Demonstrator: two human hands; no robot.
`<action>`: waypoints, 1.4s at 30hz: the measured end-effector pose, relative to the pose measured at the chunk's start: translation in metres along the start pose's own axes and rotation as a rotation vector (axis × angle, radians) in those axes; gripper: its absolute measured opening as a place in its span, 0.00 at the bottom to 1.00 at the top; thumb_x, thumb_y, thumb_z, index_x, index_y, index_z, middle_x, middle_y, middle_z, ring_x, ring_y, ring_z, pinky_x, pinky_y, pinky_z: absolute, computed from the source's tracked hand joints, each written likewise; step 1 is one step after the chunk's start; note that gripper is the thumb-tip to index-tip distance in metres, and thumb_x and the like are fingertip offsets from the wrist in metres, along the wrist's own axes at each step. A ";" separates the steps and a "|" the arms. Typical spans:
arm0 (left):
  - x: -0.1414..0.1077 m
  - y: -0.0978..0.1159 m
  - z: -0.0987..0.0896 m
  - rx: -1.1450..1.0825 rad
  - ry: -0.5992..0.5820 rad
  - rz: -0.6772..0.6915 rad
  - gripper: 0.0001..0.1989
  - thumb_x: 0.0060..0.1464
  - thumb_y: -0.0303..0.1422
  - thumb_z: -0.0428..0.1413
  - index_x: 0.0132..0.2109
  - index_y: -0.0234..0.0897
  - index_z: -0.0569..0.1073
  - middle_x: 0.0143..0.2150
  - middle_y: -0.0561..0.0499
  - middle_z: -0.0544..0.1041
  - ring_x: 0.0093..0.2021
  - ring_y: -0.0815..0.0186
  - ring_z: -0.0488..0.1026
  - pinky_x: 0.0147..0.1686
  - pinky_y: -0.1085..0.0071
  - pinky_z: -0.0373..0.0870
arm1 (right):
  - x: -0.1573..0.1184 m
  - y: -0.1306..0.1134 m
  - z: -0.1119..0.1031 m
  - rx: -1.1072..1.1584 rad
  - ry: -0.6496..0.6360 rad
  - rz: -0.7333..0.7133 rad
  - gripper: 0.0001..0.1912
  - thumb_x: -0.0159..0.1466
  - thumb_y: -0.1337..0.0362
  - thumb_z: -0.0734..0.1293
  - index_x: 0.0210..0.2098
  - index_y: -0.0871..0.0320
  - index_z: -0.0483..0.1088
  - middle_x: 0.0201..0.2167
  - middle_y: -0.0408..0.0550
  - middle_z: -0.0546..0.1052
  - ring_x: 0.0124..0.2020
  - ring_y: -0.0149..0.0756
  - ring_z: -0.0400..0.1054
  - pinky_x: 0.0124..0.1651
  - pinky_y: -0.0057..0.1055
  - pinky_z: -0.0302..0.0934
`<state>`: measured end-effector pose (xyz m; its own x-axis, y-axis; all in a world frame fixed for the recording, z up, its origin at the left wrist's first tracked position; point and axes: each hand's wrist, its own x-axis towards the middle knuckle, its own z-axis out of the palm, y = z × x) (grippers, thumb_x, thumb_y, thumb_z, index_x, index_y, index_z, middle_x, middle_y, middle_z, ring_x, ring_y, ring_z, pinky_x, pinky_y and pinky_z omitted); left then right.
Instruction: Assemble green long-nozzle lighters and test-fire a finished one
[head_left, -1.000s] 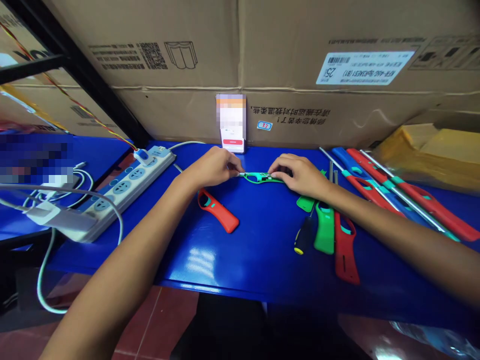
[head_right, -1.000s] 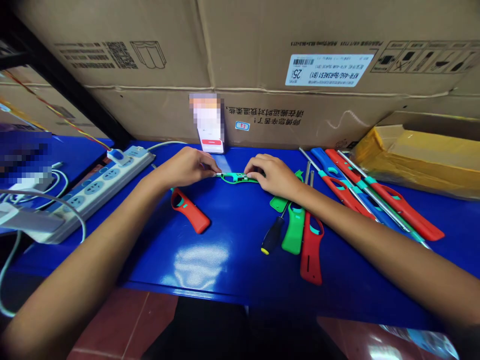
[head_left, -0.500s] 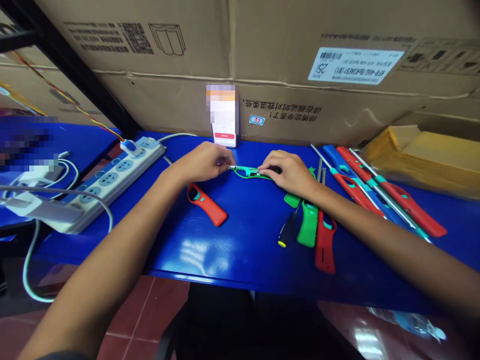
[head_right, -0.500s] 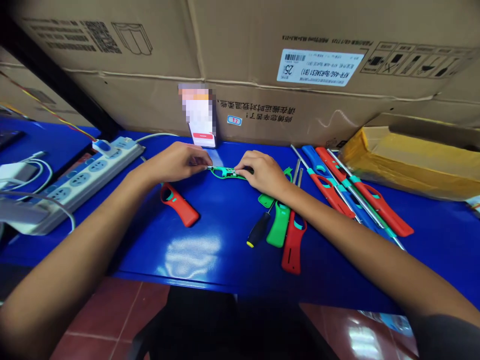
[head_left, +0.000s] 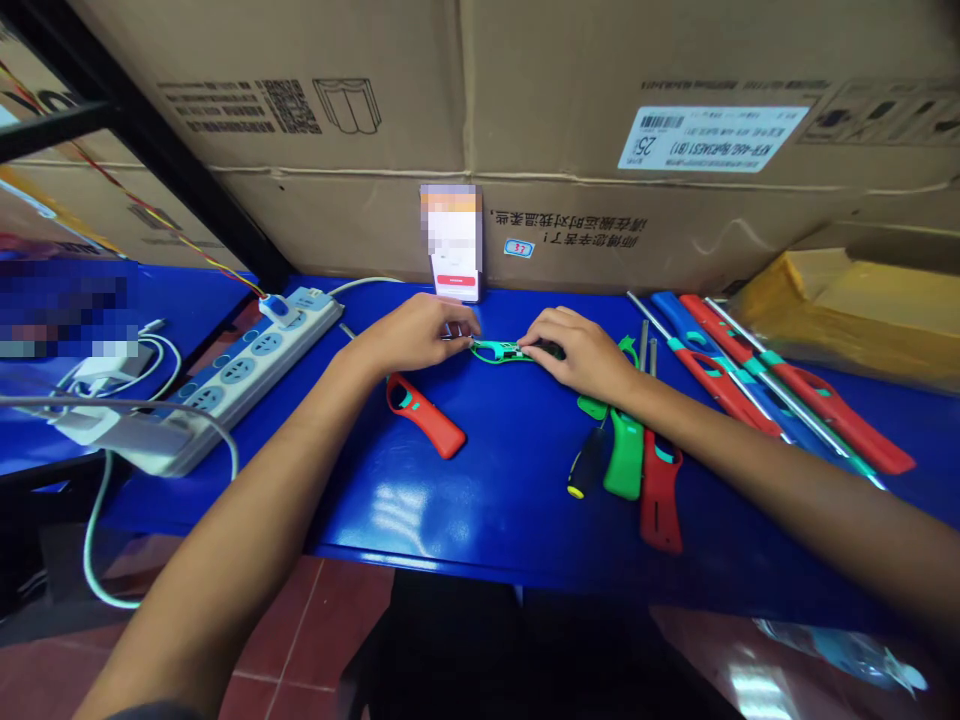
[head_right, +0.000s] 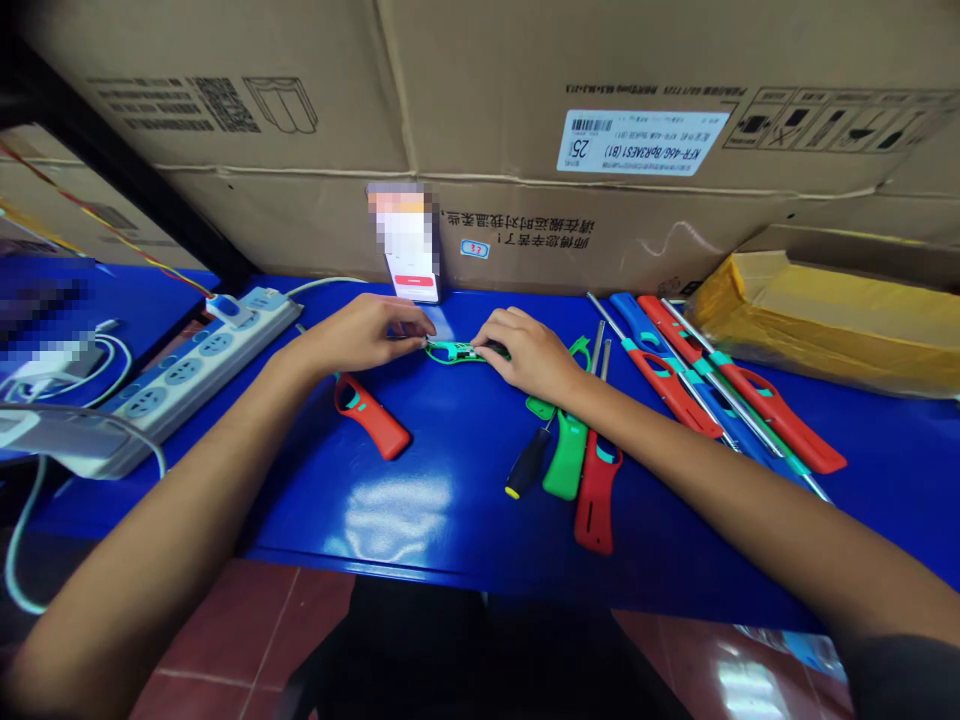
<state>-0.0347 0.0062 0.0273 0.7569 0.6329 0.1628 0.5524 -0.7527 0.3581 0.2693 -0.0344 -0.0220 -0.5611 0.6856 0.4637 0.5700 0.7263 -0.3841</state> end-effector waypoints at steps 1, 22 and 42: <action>0.000 0.000 0.000 0.007 0.017 0.021 0.12 0.66 0.31 0.60 0.51 0.37 0.86 0.48 0.45 0.88 0.45 0.60 0.83 0.48 0.65 0.74 | 0.000 0.000 0.000 -0.005 0.000 0.001 0.06 0.78 0.63 0.69 0.45 0.52 0.80 0.46 0.53 0.83 0.50 0.49 0.76 0.56 0.48 0.71; 0.001 -0.003 0.001 -0.084 -0.020 0.044 0.09 0.67 0.28 0.62 0.47 0.39 0.88 0.45 0.47 0.89 0.43 0.62 0.85 0.49 0.66 0.76 | 0.000 -0.005 -0.001 -0.036 -0.024 0.035 0.08 0.79 0.62 0.67 0.46 0.51 0.80 0.45 0.52 0.81 0.50 0.48 0.74 0.56 0.46 0.70; -0.001 -0.005 -0.005 -0.022 -0.006 -0.008 0.09 0.71 0.38 0.64 0.50 0.37 0.85 0.46 0.46 0.88 0.45 0.59 0.84 0.48 0.64 0.74 | 0.000 -0.008 -0.003 -0.056 -0.046 0.029 0.09 0.80 0.61 0.66 0.48 0.52 0.81 0.46 0.53 0.81 0.50 0.49 0.74 0.55 0.47 0.71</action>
<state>-0.0402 0.0099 0.0299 0.7547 0.6377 0.1541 0.5508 -0.7435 0.3791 0.2665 -0.0401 -0.0169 -0.5701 0.7086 0.4158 0.6186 0.7033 -0.3505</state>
